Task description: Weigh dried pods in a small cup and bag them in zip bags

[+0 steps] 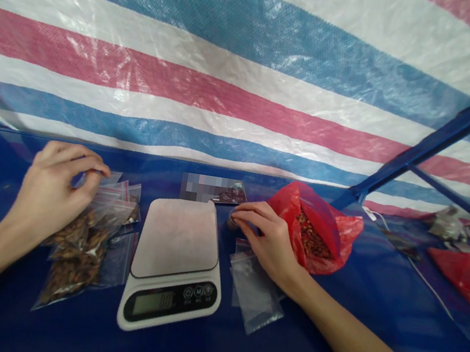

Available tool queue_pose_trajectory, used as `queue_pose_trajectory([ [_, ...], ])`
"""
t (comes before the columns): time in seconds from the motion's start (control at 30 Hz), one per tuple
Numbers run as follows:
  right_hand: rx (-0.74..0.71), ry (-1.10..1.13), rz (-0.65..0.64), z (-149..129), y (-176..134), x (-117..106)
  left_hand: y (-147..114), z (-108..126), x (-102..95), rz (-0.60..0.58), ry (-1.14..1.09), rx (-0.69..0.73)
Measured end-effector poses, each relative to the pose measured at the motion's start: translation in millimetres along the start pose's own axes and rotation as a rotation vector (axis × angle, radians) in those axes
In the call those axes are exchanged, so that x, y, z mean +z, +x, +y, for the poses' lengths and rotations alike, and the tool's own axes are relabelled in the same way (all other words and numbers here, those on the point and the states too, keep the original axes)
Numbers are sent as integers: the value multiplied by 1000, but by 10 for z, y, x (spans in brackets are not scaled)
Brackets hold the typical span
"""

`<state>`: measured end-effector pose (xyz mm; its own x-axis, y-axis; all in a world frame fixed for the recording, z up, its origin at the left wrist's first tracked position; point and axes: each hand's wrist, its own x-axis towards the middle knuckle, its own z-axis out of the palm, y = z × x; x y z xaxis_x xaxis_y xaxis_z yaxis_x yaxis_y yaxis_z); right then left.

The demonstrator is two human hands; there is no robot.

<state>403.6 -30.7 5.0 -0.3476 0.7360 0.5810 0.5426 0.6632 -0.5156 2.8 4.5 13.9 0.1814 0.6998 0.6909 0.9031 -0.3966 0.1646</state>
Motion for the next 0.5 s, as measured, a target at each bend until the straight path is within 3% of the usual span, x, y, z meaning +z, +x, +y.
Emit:
queue_pose_trajectory([
  [0.17,-59,-8,67,-35,-44,-112,0,-15,14,57,-78,4],
  [0.27,-68,-106,270,51,-40,-353,-16,-29,15,60,-110,-21],
  [0.37,44,-212,477,271,-21,-628,-41,-48,28,51,-119,-59],
  [0.43,218,-338,380,464,-19,-742,-62,-75,47,63,-120,-99],
  [0.5,369,-500,152,649,-35,-772,-85,-119,73,76,-123,-144],
])
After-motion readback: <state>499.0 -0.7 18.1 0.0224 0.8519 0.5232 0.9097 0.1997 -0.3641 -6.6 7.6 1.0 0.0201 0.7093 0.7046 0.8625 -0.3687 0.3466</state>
